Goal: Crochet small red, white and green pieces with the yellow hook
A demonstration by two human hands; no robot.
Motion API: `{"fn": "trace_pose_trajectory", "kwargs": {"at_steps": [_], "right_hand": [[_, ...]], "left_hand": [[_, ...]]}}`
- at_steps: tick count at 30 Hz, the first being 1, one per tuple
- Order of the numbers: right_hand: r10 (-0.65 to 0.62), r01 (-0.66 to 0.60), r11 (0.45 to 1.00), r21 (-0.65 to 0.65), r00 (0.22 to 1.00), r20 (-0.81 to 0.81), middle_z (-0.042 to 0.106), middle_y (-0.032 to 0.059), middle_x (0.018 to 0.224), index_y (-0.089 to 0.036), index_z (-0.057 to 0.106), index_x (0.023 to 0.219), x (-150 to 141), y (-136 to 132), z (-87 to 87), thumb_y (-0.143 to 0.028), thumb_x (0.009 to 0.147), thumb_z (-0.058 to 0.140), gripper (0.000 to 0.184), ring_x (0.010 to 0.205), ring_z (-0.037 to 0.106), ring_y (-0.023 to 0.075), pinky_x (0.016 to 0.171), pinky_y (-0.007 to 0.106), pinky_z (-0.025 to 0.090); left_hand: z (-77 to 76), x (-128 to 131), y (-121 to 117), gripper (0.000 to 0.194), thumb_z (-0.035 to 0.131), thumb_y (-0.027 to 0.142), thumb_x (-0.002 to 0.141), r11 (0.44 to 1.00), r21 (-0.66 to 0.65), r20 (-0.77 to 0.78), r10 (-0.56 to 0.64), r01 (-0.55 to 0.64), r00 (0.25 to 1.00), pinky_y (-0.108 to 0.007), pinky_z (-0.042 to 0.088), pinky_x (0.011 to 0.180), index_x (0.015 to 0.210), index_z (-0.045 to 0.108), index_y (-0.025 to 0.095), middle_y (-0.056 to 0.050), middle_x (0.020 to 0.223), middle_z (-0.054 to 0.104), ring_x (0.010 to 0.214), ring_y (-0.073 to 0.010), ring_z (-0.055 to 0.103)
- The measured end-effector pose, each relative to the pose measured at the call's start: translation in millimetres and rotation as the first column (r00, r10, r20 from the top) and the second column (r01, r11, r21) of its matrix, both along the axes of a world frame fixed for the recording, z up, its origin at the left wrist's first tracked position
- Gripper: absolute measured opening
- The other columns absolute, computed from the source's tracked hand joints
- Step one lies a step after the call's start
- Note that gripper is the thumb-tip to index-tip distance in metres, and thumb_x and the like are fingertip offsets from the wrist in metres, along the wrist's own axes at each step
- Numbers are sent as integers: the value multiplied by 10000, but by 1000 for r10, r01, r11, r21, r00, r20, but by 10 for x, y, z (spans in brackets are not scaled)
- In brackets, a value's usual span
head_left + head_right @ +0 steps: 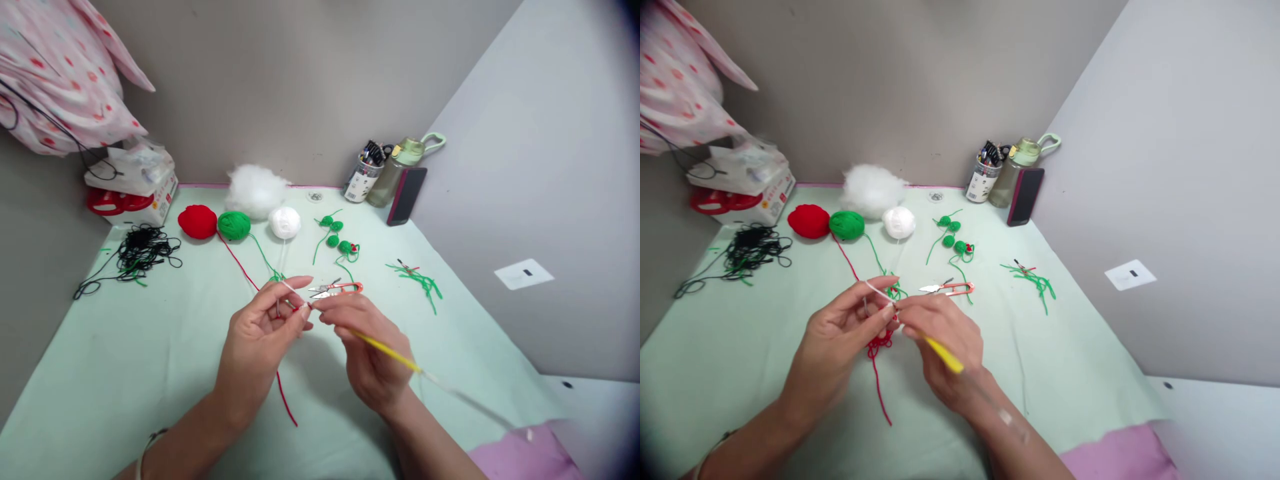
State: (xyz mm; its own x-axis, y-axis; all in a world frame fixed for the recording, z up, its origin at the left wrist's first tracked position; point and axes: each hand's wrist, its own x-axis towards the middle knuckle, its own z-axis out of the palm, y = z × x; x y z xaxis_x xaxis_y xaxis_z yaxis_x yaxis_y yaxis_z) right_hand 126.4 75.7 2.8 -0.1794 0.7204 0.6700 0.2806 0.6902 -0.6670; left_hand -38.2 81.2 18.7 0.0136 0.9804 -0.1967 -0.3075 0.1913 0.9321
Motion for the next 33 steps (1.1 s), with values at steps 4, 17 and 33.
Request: {"fn": "trace_pose_trajectory", "kwargs": {"at_steps": [4, 17, 33], "right_hand": [[-56, 45, 994, 96, 992, 114, 799, 102, 1179, -310, 714, 1274, 5, -20, -33, -91, 984, 609, 378, 965, 778, 238, 777, 392, 649], [2, -9, 999, -45, 986, -168, 802, 66, 969, -233, 747, 1062, -44, 63, -2, -138, 1039, 551, 219, 910, 750, 220, 812, 405, 603], [-45, 46, 998, 45, 999, -19, 809, 82, 1007, -242, 729, 1127, -44, 22, -10, -107, 1032, 534, 256, 907, 773, 209, 790, 372, 644]], "left_hand": [[-21, -14, -4, 378, 853, 299, 838, 1000, -30, 28, -3, 3, 1000, -181, 539, 584, 1209, 782, 315, 64, 835, 627, 599, -61, 594], [-46, -22, -15, 393, 837, 308, 858, 999, -10, -25, -41, 41, 999, -183, 533, 547, 1242, 759, 298, 54, 839, 629, 580, -62, 608], [-61, -19, 6, 401, 849, 306, 836, 1000, -12, -47, 2, -3, 999, -194, 555, 596, 1227, 764, 280, 59, 785, 647, 603, -76, 613]]}}
